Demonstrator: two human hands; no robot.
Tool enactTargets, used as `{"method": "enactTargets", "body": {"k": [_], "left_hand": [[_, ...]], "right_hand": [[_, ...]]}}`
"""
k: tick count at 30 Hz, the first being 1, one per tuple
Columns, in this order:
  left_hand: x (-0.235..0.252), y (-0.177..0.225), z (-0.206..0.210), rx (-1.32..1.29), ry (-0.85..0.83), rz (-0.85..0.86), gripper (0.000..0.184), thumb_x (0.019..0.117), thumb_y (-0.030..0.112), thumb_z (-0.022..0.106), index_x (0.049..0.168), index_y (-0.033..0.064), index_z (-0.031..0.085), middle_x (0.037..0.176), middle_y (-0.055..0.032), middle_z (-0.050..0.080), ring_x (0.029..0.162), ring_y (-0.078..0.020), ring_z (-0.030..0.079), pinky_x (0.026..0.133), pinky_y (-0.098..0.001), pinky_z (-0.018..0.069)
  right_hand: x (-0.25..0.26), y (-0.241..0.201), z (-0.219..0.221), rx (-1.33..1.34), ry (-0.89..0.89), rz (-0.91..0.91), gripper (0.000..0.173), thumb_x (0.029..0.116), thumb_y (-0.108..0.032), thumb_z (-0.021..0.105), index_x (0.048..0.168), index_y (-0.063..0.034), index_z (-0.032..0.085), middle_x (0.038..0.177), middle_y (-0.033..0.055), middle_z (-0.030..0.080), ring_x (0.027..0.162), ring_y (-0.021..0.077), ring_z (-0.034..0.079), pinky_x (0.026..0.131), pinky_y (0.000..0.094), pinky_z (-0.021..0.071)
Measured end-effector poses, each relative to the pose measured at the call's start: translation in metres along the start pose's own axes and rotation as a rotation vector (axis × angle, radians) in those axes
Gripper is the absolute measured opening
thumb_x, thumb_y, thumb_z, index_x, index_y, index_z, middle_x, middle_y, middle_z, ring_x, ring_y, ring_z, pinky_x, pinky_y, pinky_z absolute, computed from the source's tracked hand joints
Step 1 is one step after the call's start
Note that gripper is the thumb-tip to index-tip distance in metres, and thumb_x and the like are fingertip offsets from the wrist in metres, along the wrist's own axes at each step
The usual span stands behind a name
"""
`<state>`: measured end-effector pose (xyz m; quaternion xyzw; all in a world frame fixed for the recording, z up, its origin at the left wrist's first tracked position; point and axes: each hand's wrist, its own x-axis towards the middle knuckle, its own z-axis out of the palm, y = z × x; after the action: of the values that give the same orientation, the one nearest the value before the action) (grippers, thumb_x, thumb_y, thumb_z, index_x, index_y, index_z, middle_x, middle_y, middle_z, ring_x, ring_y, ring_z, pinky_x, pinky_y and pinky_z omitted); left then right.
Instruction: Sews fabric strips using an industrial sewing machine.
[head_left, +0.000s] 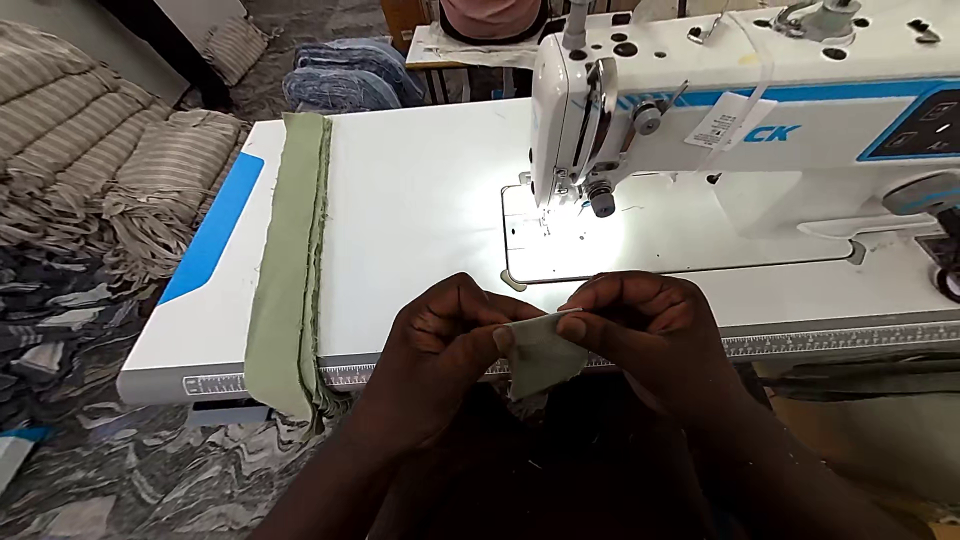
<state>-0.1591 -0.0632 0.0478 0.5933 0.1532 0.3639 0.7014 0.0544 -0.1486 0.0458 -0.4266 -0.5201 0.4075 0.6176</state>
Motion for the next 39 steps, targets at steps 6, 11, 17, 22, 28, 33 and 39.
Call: {"method": "enactTargets", "body": {"k": [6,11,17,22,28,33,39], "left_hand": [[0.001,0.001,0.018,0.093,0.083,0.082,0.004,0.0995,0.015,0.065,0.1,0.012,0.061,0.107,-0.0095,0.073,0.091,-0.0135,0.073,0.075,-0.0256,0.0606],[-0.007,-0.005,0.033,0.774,0.174,0.449,0.011,0.0943,0.008,0.069,0.105,0.0081,0.07,0.123,-0.0066,0.073,0.114,-0.0223,0.071,0.093,-0.036,0.0637],[-0.01,-0.008,0.031,0.487,0.168,0.258,0.006,0.0976,0.017,0.069,0.101,0.0119,0.068,0.112,-0.0057,0.076,0.101,-0.019,0.075,0.081,-0.0296,0.0652],[-0.003,-0.007,0.029,0.617,0.218,0.32,0.005,0.0968,0.018,0.067,0.098,0.0136,0.066,0.119,-0.0019,0.072,0.098,-0.0133,0.072,0.077,-0.0269,0.0634],[0.011,-0.003,0.029,1.112,0.225,0.646,0.006,0.0943,0.013,0.068,0.096,0.0087,0.065,0.11,-0.0033,0.067,0.107,-0.0109,0.063,0.089,-0.0233,0.0536],[0.006,-0.011,0.026,0.918,0.266,0.476,0.011,0.0927,0.009,0.069,0.104,0.0072,0.071,0.097,0.0037,0.071,0.084,-0.0038,0.067,0.072,-0.0195,0.0588],[0.01,-0.013,0.024,0.784,0.293,0.431,0.011,0.0915,0.009,0.071,0.102,0.0074,0.069,0.089,0.0054,0.071,0.076,-0.0042,0.068,0.068,-0.0203,0.0602]], "right_hand": [[-0.002,0.006,0.012,0.17,0.138,0.006,0.007,0.0878,-0.004,0.075,0.095,-0.0051,0.074,0.082,0.0041,0.071,0.067,0.006,0.066,0.063,0.0208,0.0583],[0.004,0.019,0.011,-0.595,0.214,-0.614,0.014,0.0883,-0.004,0.073,0.1,0.0025,0.077,0.098,0.0087,0.073,0.091,0.0106,0.069,0.078,0.0222,0.0599],[0.015,0.031,-0.007,0.208,-0.052,-0.003,0.011,0.093,-0.005,0.071,0.103,-0.0016,0.074,0.092,0.0064,0.07,0.078,0.0087,0.067,0.07,0.0239,0.0597],[0.009,0.022,0.012,-0.167,0.166,-0.153,0.007,0.0908,-0.006,0.073,0.094,-0.0036,0.078,0.088,0.0024,0.073,0.071,0.0084,0.069,0.064,0.0227,0.0619],[0.006,0.023,0.03,-0.451,0.385,-0.566,0.011,0.0848,-0.007,0.078,0.095,-0.0028,0.075,0.095,0.002,0.069,0.088,0.0078,0.067,0.073,0.0202,0.0602],[0.0,0.026,0.03,-0.413,0.339,-0.513,0.011,0.0842,-0.005,0.078,0.094,-0.0018,0.077,0.093,0.0015,0.071,0.085,0.0063,0.068,0.071,0.0181,0.0594],[0.001,0.03,0.034,-0.323,0.298,-0.459,0.012,0.0847,-0.003,0.078,0.097,-0.0006,0.076,0.092,0.0023,0.071,0.079,0.0052,0.067,0.067,0.0172,0.0594]]}}
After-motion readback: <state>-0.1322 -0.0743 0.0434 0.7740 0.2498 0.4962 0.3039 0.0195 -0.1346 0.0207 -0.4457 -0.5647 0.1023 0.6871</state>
